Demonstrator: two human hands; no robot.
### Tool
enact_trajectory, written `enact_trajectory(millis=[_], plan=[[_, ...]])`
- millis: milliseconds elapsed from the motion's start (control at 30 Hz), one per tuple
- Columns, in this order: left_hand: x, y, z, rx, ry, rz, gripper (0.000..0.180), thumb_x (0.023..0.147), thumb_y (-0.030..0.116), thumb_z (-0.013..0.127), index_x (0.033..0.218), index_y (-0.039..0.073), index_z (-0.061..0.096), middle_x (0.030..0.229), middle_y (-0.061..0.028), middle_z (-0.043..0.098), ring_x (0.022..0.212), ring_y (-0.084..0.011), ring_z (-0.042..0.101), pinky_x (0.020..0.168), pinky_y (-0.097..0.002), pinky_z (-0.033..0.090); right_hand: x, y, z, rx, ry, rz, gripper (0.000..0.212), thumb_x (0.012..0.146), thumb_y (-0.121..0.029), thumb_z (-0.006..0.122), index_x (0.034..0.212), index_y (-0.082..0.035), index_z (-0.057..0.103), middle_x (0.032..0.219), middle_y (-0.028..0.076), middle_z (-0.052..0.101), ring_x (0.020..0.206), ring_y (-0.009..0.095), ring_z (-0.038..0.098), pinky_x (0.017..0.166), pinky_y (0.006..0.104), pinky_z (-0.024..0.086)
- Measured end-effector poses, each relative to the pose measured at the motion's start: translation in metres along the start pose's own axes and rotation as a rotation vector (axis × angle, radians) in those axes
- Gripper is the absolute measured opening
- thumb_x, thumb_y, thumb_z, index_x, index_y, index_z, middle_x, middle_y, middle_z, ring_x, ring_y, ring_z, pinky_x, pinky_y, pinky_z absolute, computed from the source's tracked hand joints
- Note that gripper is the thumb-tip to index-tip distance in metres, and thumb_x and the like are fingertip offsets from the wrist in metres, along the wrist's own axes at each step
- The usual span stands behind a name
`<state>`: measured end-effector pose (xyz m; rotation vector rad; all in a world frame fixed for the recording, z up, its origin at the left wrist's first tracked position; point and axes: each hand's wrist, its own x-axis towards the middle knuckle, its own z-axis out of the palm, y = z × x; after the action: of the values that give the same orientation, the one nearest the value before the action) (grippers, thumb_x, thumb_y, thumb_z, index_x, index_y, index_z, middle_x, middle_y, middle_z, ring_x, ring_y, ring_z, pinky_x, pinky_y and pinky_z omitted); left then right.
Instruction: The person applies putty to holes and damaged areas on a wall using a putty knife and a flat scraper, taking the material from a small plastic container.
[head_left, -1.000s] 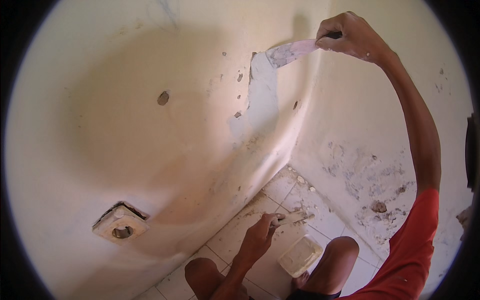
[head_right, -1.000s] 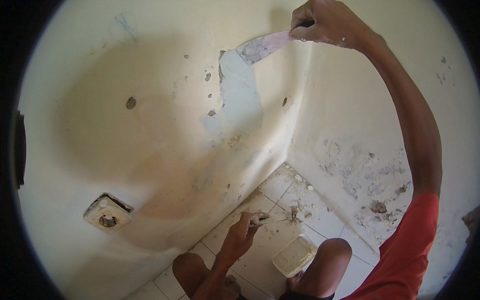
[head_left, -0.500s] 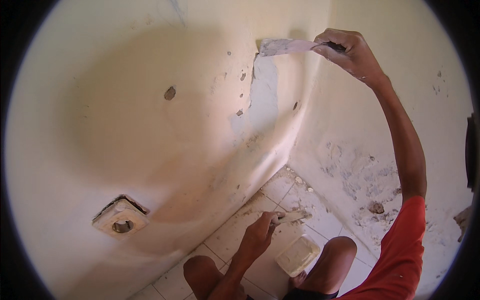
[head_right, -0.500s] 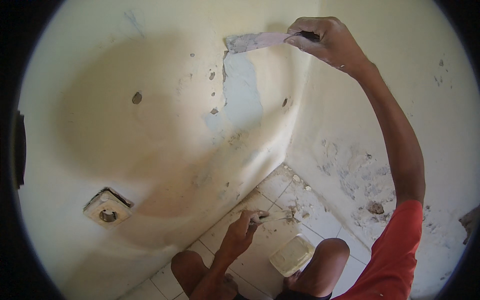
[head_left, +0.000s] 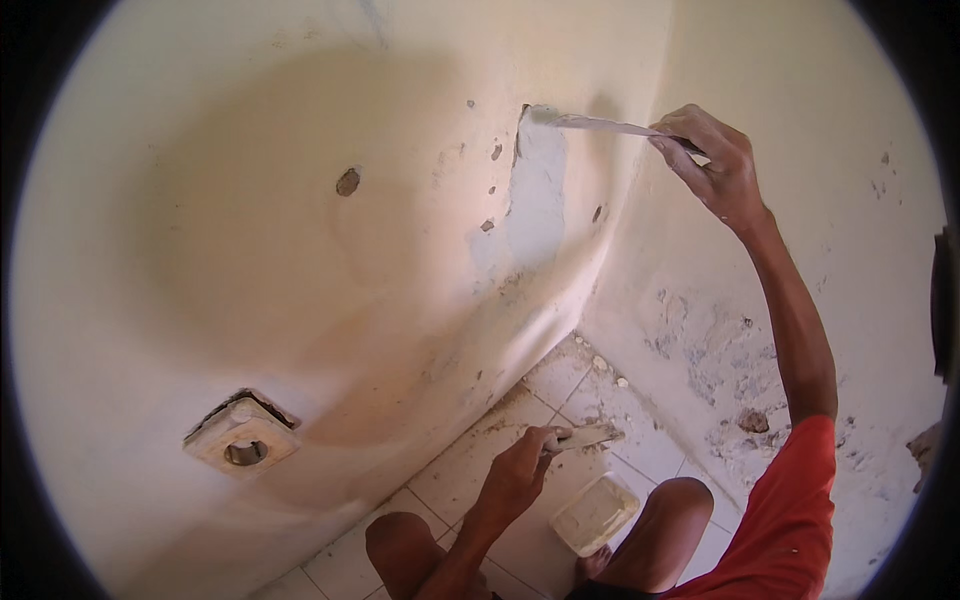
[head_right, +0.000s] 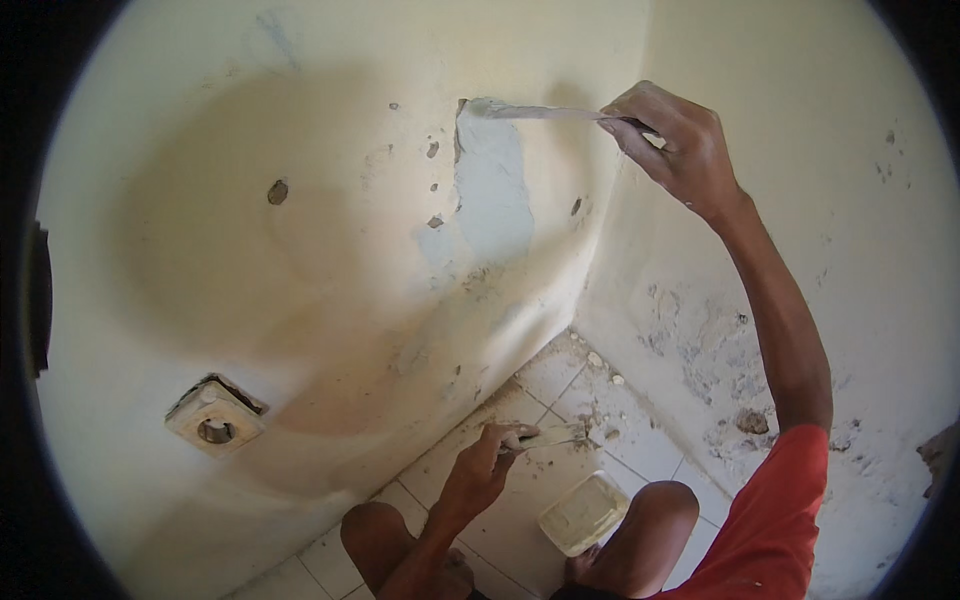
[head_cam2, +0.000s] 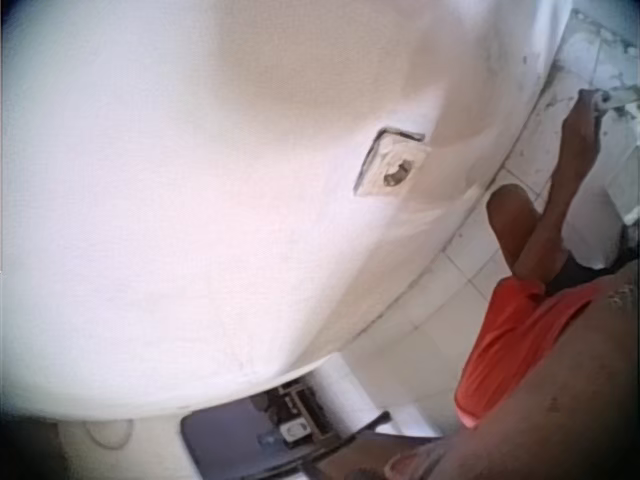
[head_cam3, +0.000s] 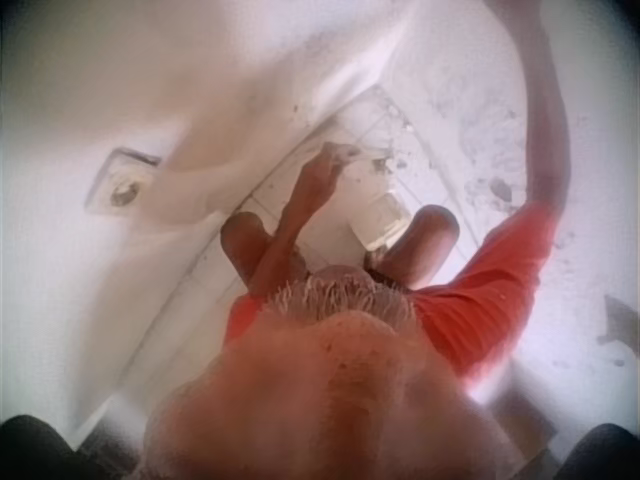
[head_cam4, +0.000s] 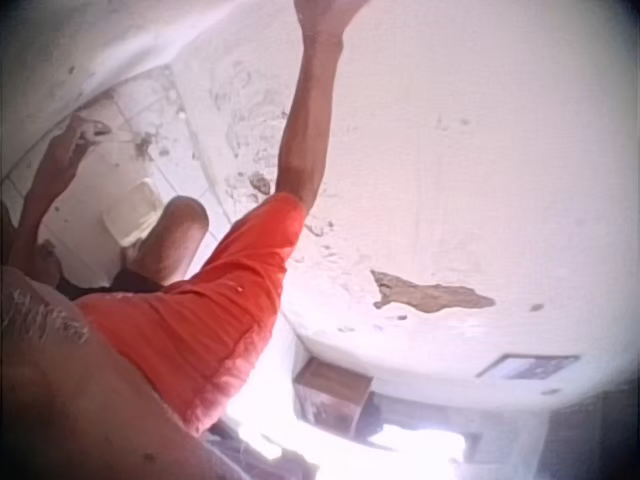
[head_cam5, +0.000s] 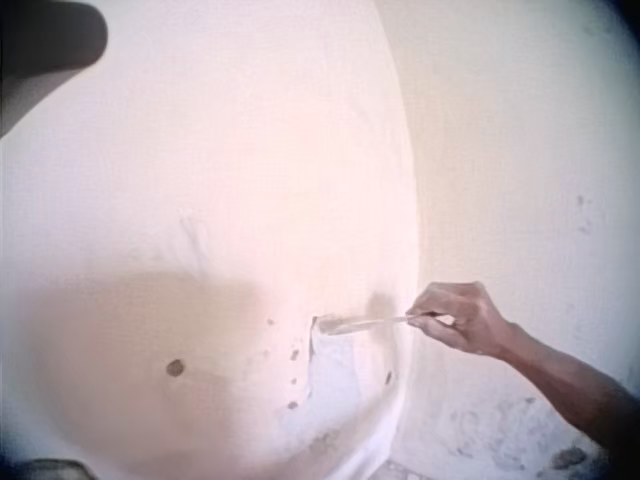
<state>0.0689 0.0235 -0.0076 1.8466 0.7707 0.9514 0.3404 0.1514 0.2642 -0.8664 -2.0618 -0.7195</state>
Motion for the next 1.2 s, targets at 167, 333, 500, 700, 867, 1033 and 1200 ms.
enact_trajectory(millis=[167, 333, 500, 700, 867, 1033, 1200], plan=[[0.001, -0.004, 0.002, -0.002, -0.011, 0.013, 0.016, 0.093, -0.006, 0.052, 0.103, 0.003, 0.043, 0.117, -0.0171, 0.065, 0.106, -0.0332, 0.065, 0.085, -0.0374, 0.054, 0.011, 0.012, 0.003, -0.016, -0.122, 0.015, 0.012, 0.085, -0.011, 0.07, 0.093, -0.003, 0.069, 0.083, 0.008, 0.068, 0.071, 0.023, 0.063, 0.065, 0.0345, 0.053], [0.002, -0.005, 0.003, 0.01, -0.009, 0.013, 0.017, 0.093, -0.006, 0.052, 0.103, 0.003, 0.043, 0.118, -0.0169, 0.065, 0.102, -0.0323, 0.065, 0.084, -0.0366, 0.053, 0.027, 0.026, 0.008, -0.089, -0.147, -0.065, 0.017, 0.085, -0.018, 0.071, 0.096, -0.005, 0.07, 0.086, 0.007, 0.068, 0.075, 0.025, 0.064, 0.068, 0.0372, 0.053], [0.002, -0.004, 0.003, 0.012, -0.013, -0.024, 0.018, 0.092, -0.007, 0.053, 0.104, 0.003, 0.043, 0.118, -0.0155, 0.065, 0.093, -0.03, 0.066, 0.079, -0.036, 0.052, 0.045, 0.04, 0.007, -0.187, -0.123, -0.143, 0.019, 0.087, -0.023, 0.069, 0.097, -0.006, 0.071, 0.092, 0.007, 0.071, 0.08, 0.024, 0.067, 0.073, 0.0356, 0.055], [0.001, -0.006, 0.003, -0.002, 0.014, 0.003, 0.022, 0.091, -0.006, 0.055, 0.11, 0.003, 0.046, 0.116, -0.0146, 0.066, 0.093, -0.0303, 0.066, 0.08, -0.0359, 0.053, 0.055, 0.03, 0.004, -0.172, -0.077, -0.071, 0.015, 0.085, -0.01, 0.071, 0.097, 0.0, 0.07, 0.091, 0.009, 0.069, 0.08, 0.021, 0.066, 0.073, 0.0319, 0.056], [0.002, -0.004, 0.004, -0.014, 0.027, 0.034, 0.025, 0.091, -0.006, 0.055, 0.114, 0.004, 0.048, 0.113, -0.0144, 0.066, 0.092, -0.0304, 0.066, 0.082, -0.0363, 0.053, 0.043, 0.015, 0.005, -0.248, 0.019, -0.109, 0.015, 0.086, -0.019, 0.072, 0.092, -0.006, 0.072, 0.083, 0.006, 0.07, 0.068, 0.02, 0.066, 0.062, 0.0323, 0.055], [0.0, -0.004, 0.003, -0.035, 0.016, 0.013, 0.026, 0.093, -0.005, 0.054, 0.117, 0.004, 0.05, 0.109, -0.0143, 0.066, 0.092, -0.0285, 0.066, 0.082, -0.0362, 0.053, 0.011, 0.003, 0.009, -0.107, 0.085, 0.047, 0.01, 0.085, -0.01, 0.071, 0.089, -0.001, 0.069, 0.079, 0.007, 0.067, 0.062, 0.019, 0.062, 0.057, 0.0318, 0.05], [-0.002, -0.009, 0.004, -0.02, -0.006, -0.041, 0.026, 0.093, -0.004, 0.054, 0.118, 0.004, 0.05, 0.109, -0.0141, 0.066, 0.088, -0.0267, 0.065, 0.08, -0.035, 0.052, -0.001, 0.002, 0.008, 0.036, 0.012, 0.13, 0.011, 0.087, -0.009, 0.07, 0.092, 0.0, 0.068, 0.08, 0.008, 0.066, 0.065, 0.02, 0.062, 0.06, 0.0319, 0.052]])
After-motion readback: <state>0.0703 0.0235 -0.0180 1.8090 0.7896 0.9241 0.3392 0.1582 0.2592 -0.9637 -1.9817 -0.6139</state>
